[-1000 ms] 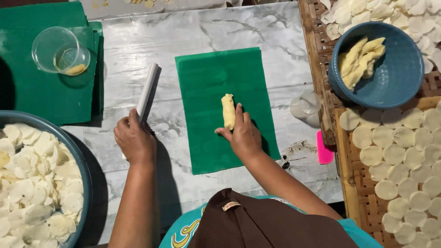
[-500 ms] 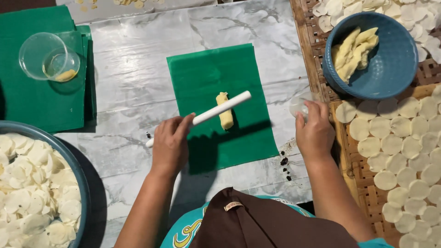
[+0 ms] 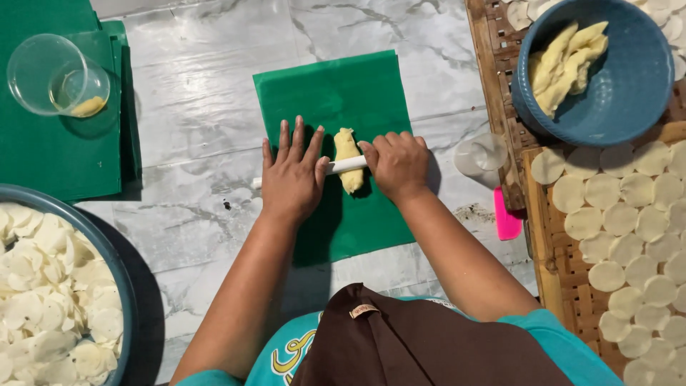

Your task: Roll out pieces of dough on a plastic sheet using a rolling pin to create thin circles for crackers.

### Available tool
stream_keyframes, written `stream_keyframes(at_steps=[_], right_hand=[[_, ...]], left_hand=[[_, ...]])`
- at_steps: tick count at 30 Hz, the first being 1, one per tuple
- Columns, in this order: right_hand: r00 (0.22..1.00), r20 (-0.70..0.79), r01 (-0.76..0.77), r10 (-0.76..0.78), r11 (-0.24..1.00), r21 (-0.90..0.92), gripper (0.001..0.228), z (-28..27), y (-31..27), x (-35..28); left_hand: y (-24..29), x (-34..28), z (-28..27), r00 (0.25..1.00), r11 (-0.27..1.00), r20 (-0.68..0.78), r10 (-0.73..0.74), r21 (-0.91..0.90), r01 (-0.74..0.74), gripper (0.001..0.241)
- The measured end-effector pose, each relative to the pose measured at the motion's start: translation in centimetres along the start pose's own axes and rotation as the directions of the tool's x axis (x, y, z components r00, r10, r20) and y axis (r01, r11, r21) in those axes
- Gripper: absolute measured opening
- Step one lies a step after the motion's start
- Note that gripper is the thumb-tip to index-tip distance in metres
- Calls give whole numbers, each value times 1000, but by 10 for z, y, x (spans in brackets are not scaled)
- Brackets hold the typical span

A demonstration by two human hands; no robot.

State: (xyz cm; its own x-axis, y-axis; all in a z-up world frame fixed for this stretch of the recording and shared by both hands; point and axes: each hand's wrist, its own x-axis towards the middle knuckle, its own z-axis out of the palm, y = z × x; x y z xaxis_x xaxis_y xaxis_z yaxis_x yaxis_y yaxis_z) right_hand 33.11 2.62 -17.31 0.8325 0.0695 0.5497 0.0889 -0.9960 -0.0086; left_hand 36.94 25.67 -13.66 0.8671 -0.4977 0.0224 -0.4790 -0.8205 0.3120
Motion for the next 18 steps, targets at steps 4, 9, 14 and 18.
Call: stream_keyframes(at_steps=[4,9,14,18], right_hand=[[999,25,-34,33,997,74,53,-2,7,-3],[983,112,-137,144,988,-67,34,-22,0,-37],[980,111,-161,168,985,-65,39,-17,-5,8],[949,266,-184,168,982,35,51,-38,-13,-2]], left_hand=[[6,-4,-6,999,999,19,-26,-29,26,58],[21,-15,-4,997,999,-82,-8,31,11,55],[0,23,22,995,997,-63,-79,-7,78,62],[14,11,6,989,997,-136,-59,44,65,61]])
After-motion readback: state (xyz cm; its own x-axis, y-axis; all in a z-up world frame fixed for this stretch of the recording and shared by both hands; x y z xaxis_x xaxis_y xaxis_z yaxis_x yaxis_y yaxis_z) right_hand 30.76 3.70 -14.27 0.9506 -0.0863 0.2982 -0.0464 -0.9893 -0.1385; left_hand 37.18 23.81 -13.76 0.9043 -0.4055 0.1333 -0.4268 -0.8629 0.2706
